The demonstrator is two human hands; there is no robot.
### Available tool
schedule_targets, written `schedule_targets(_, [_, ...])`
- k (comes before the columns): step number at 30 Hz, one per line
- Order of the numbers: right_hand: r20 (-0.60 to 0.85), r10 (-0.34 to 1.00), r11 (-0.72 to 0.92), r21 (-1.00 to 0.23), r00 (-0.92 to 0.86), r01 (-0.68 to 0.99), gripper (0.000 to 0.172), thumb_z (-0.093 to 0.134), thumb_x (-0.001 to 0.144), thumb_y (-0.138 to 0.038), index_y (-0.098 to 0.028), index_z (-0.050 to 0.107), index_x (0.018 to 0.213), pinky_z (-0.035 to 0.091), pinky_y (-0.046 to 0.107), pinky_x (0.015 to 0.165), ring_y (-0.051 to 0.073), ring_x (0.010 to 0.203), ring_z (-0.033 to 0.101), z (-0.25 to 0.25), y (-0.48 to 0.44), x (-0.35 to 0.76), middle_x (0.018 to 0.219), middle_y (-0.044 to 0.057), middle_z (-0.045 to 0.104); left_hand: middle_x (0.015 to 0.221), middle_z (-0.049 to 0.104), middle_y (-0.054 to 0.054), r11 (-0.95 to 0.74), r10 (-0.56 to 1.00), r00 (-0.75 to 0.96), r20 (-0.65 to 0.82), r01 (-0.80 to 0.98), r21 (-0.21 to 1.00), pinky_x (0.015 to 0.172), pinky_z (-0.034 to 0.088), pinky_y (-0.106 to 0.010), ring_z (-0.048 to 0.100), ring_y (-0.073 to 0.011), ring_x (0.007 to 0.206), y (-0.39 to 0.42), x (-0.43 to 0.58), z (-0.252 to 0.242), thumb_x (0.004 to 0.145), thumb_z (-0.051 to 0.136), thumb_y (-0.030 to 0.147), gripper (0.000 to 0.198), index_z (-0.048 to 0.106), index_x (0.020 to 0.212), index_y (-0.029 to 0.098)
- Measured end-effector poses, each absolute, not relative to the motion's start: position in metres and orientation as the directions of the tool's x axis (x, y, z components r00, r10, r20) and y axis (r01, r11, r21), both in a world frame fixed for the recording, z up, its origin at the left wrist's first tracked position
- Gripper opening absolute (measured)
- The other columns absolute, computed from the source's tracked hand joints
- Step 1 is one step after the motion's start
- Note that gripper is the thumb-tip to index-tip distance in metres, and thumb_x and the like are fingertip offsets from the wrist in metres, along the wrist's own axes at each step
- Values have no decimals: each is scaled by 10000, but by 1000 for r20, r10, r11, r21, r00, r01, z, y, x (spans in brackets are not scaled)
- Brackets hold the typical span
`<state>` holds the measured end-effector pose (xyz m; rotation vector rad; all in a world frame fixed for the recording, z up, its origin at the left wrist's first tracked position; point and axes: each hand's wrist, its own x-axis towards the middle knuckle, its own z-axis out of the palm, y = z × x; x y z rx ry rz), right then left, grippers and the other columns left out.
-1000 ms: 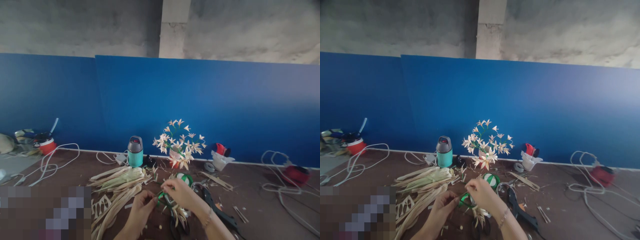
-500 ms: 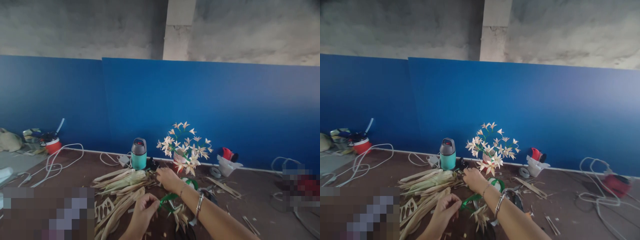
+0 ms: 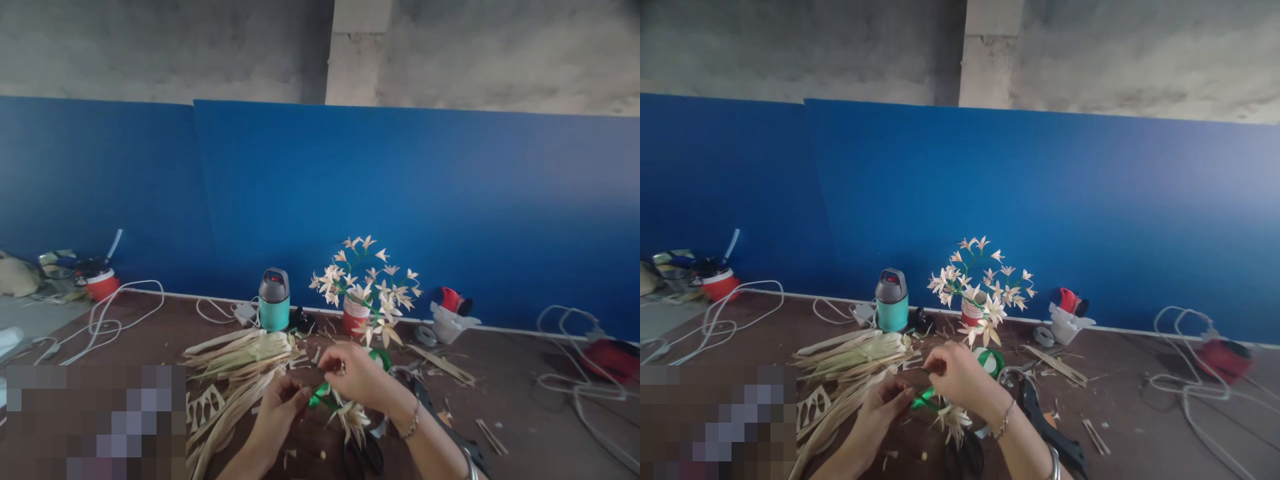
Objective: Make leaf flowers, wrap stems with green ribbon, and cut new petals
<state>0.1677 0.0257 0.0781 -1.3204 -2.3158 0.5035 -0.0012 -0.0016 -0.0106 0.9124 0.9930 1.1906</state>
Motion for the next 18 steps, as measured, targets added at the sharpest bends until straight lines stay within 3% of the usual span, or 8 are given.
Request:
schedule_targets(7, [213, 859, 497, -565, -466, 659, 248, 553, 625, -59, -212, 727, 714, 403, 254, 736, 157, 748, 574, 64, 10, 163, 705, 4, 688, 500, 509, 35, 73, 995, 89, -56, -208, 975, 482, 294, -206, 397, -83, 498, -2, -3, -6, 525, 787, 498, 416, 585, 565, 137])
schedule_targets(18, [198, 859, 497, -545, -472, 675, 261, 543, 651, -45, -226, 722, 708, 396, 260, 742, 151, 720, 565, 64, 5, 162, 688, -8, 685, 514, 507, 30, 89, 994, 70, -78, -161, 983, 469, 301, -206, 403, -94, 497, -5, -2, -8, 600, 743, 474, 371, 562, 567, 151])
